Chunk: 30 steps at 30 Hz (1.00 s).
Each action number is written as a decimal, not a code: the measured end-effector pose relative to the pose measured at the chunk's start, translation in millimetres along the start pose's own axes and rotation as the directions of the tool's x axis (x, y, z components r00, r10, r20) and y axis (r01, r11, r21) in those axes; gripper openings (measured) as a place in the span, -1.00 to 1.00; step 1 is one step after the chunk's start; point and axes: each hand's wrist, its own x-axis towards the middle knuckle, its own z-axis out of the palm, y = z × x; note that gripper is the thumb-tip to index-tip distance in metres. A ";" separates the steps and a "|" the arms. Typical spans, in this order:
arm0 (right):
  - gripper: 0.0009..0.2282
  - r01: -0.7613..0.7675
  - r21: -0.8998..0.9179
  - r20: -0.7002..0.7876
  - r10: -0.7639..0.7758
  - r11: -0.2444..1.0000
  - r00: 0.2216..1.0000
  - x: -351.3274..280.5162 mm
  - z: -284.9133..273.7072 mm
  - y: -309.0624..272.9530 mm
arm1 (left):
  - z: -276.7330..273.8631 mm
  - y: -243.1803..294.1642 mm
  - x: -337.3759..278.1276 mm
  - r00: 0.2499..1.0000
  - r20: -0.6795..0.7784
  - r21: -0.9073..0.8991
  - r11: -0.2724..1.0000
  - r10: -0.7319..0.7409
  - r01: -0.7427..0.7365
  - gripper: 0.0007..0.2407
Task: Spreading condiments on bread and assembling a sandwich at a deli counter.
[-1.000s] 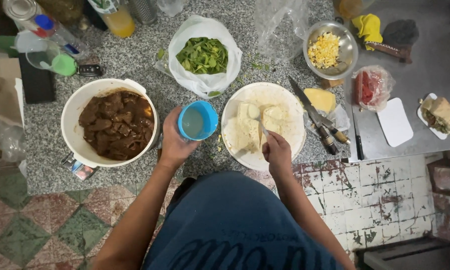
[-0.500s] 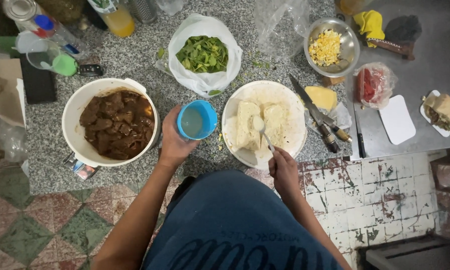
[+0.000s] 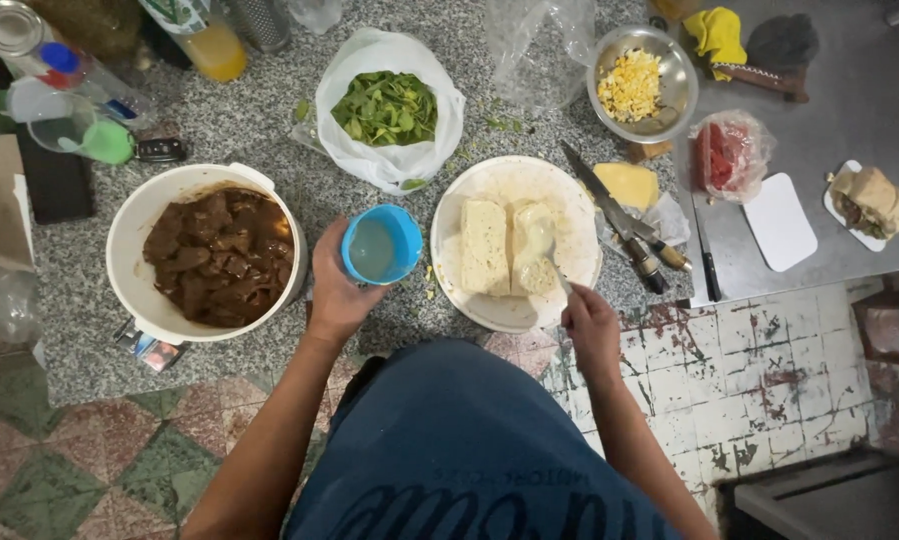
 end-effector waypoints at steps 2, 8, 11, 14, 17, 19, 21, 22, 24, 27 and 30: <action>-0.72 0.031 -0.106 -0.003 -0.032 0.994 0.999 29.7 1.0 15.6 | 5.9 -13.4 -2.2 0.999 -0.010 0.021 0.999 0.041 -0.041 -0.23; -0.72 0.070 -0.156 0.021 -0.068 0.985 0.997 54.7 8.9 22.2 | 18.8 -2.0 -5.4 0.992 -0.047 0.069 0.991 0.120 -0.116 -0.20; -0.70 0.028 0.031 0.011 -0.028 0.999 1.000 55.2 -4.0 35.9 | 20.6 15.8 -10.8 0.994 -0.069 0.030 0.996 0.086 -0.084 -0.27; -0.71 -0.039 0.199 0.039 0.032 0.979 0.999 50.2 -18.3 42.8 | 23.6 39.8 -16.6 0.997 -0.077 -0.018 0.999 0.025 -0.027 -0.39; -0.73 -0.042 0.281 0.092 0.017 0.959 0.996 52.1 -30.8 42.3 | 38.3 48.6 -29.8 0.994 -0.105 0.000 1.000 0.003 -0.003 -0.37; -0.75 -0.030 0.319 0.117 -0.008 0.947 0.993 59.2 -34.2 43.1 | 45.1 57.3 -37.1 0.991 -0.137 0.028 1.000 0.010 -0.006 -0.30; -0.73 0.018 0.343 0.197 -0.091 0.939 0.976 69.7 -33.0 45.2 | 45.6 74.2 -39.7 0.994 -0.109 -0.026 0.999 -0.028 0.026 -0.53; -0.73 0.021 0.345 0.207 -0.098 0.939 0.973 79.4 -33.2 52.5 | 53.6 72.4 -45.7 0.992 -0.120 -0.020 1.000 -0.026 0.024 -0.53; -0.72 0.018 0.232 0.322 -0.094 0.973 0.942 96.3 -32.7 70.2 | 69.3 66.9 -60.2 0.986 -0.151 0.016 0.997 -0.078 0.082 -0.22; -0.74 0.023 0.224 0.365 -0.106 0.974 0.925 90.4 -43.6 70.4 | 77.7 64.3 -72.5 0.981 -0.176 0.032 0.996 -0.077 0.084 -0.27; -0.72 0.012 0.156 0.422 -0.078 0.988 0.903 90.3 -69.1 83.2 | 89.0 79.0 -83.4 0.973 -0.215 0.075 0.992 -0.082 0.100 -0.17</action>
